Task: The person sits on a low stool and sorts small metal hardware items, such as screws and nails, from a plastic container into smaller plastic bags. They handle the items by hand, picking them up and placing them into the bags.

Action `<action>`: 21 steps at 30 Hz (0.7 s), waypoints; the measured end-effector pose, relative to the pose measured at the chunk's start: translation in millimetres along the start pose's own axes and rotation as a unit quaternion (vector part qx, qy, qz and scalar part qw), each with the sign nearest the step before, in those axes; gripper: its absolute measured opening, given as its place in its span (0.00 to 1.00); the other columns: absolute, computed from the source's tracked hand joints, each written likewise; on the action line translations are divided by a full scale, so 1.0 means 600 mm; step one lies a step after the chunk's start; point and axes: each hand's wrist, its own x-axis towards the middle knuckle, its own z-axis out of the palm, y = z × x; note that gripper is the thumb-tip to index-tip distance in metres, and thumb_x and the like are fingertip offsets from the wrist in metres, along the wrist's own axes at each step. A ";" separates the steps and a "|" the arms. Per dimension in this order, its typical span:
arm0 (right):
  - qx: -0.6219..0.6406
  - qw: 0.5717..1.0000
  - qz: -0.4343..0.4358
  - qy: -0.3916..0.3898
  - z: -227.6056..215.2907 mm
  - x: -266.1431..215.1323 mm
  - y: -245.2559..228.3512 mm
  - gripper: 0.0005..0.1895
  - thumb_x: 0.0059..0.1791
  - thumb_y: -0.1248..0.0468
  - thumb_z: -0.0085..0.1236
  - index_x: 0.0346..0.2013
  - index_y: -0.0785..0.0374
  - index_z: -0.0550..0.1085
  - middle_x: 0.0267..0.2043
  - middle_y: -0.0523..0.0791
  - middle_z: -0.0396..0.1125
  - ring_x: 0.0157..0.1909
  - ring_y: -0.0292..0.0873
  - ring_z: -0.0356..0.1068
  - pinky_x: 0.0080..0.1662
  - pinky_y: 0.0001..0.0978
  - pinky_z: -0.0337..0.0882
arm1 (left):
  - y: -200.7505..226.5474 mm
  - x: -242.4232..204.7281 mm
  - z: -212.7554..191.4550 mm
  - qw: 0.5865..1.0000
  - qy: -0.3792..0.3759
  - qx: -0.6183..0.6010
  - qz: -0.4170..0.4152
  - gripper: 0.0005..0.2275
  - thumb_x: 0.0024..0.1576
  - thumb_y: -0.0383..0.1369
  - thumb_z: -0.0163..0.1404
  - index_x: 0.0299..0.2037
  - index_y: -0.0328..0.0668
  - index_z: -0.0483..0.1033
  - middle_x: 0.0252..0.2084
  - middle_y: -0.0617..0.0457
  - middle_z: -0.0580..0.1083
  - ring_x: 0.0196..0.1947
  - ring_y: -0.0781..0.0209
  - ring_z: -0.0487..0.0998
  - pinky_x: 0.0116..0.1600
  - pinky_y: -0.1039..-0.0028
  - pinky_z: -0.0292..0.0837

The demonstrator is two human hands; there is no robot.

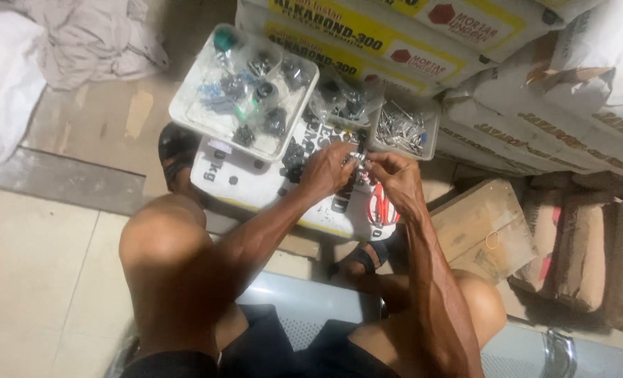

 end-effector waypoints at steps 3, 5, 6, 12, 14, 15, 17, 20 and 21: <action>-0.002 1.000 -0.022 0.015 -0.002 0.002 0.010 0.11 0.46 0.77 0.63 0.43 0.71 0.78 0.28 0.49 0.72 0.27 0.38 0.73 0.35 0.29 0.75 | 0.036 -0.002 0.004 0.994 0.078 -0.078 0.004 0.12 0.55 0.33 0.59 0.44 0.36 0.75 0.42 0.34 0.74 0.46 0.28 0.78 0.48 0.44 0.74; 0.000 1.000 -0.029 0.010 0.006 0.006 0.032 0.12 0.44 0.77 0.64 0.42 0.72 0.78 0.28 0.47 0.71 0.28 0.37 0.73 0.35 0.28 0.74 | -0.014 0.013 0.048 0.991 0.053 -0.120 -0.018 0.04 0.58 0.30 0.56 0.38 0.39 0.77 0.36 0.41 0.76 0.39 0.41 0.79 0.45 0.56 0.76; -0.001 0.999 -0.036 0.005 0.008 0.008 0.044 0.12 0.43 0.78 0.64 0.41 0.73 0.77 0.28 0.45 0.69 0.29 0.35 0.72 0.35 0.27 0.74 | -0.039 0.022 0.074 0.985 0.028 -0.163 -0.039 0.05 0.61 0.27 0.52 0.32 0.41 0.78 0.29 0.49 0.78 0.32 0.53 0.80 0.41 0.67 0.78; 0.022 0.999 0.005 -0.050 0.001 -0.001 0.034 0.09 0.45 0.79 0.62 0.38 0.70 0.76 0.29 0.42 0.67 0.29 0.34 0.72 0.34 0.25 0.74 | -0.025 0.003 0.065 0.999 0.020 -0.019 -0.018 0.07 0.58 0.28 0.47 0.30 0.36 0.77 0.23 0.39 0.77 0.29 0.39 0.83 0.31 0.55 0.78; 0.002 0.998 -0.002 -0.069 -0.005 0.002 0.061 0.08 0.44 0.79 0.61 0.36 0.70 0.76 0.27 0.44 0.68 0.28 0.36 0.72 0.32 0.26 0.75 | -0.061 0.004 0.077 0.996 0.026 0.081 -0.037 0.07 0.56 0.26 0.49 0.38 0.27 0.73 0.27 0.36 0.77 0.30 0.37 0.83 0.34 0.49 0.78; -0.018 0.996 -0.008 -0.090 -0.008 0.004 0.073 0.08 0.43 0.80 0.61 0.34 0.70 0.76 0.26 0.45 0.69 0.27 0.37 0.71 0.30 0.27 0.75 | -0.079 0.005 0.083 0.981 0.033 0.180 -0.058 0.14 0.55 0.24 0.52 0.47 0.18 0.69 0.30 0.34 0.78 0.32 0.35 0.84 0.36 0.42 0.79; -0.174 0.983 -0.019 -0.051 -0.022 0.016 0.113 0.04 0.43 0.75 0.62 0.31 0.66 0.77 0.24 0.47 0.70 0.27 0.44 0.73 0.33 0.37 0.73 | -0.097 0.009 0.046 0.978 0.016 0.197 -0.061 0.12 0.58 0.24 0.49 0.48 0.21 0.70 0.33 0.34 0.77 0.34 0.34 0.83 0.37 0.44 0.80; -0.396 0.918 0.017 0.013 -0.039 0.013 0.204 0.04 0.45 0.63 0.62 0.34 0.54 0.79 0.27 0.45 0.74 0.34 0.50 0.76 0.43 0.48 0.73 | -0.112 -0.013 0.049 0.976 -0.029 0.201 -0.074 0.09 0.61 0.24 0.45 0.48 0.27 0.71 0.36 0.35 0.76 0.36 0.33 0.83 0.38 0.46 0.80; -0.473 0.879 0.054 0.038 -0.046 0.021 0.235 0.08 0.46 0.57 0.60 0.39 0.45 0.80 0.33 0.40 0.77 0.42 0.50 0.78 0.50 0.51 0.75 | -0.113 -0.009 0.055 0.979 -0.041 0.185 -0.077 0.07 0.61 0.25 0.44 0.46 0.30 0.72 0.36 0.37 0.76 0.37 0.33 0.83 0.38 0.47 0.80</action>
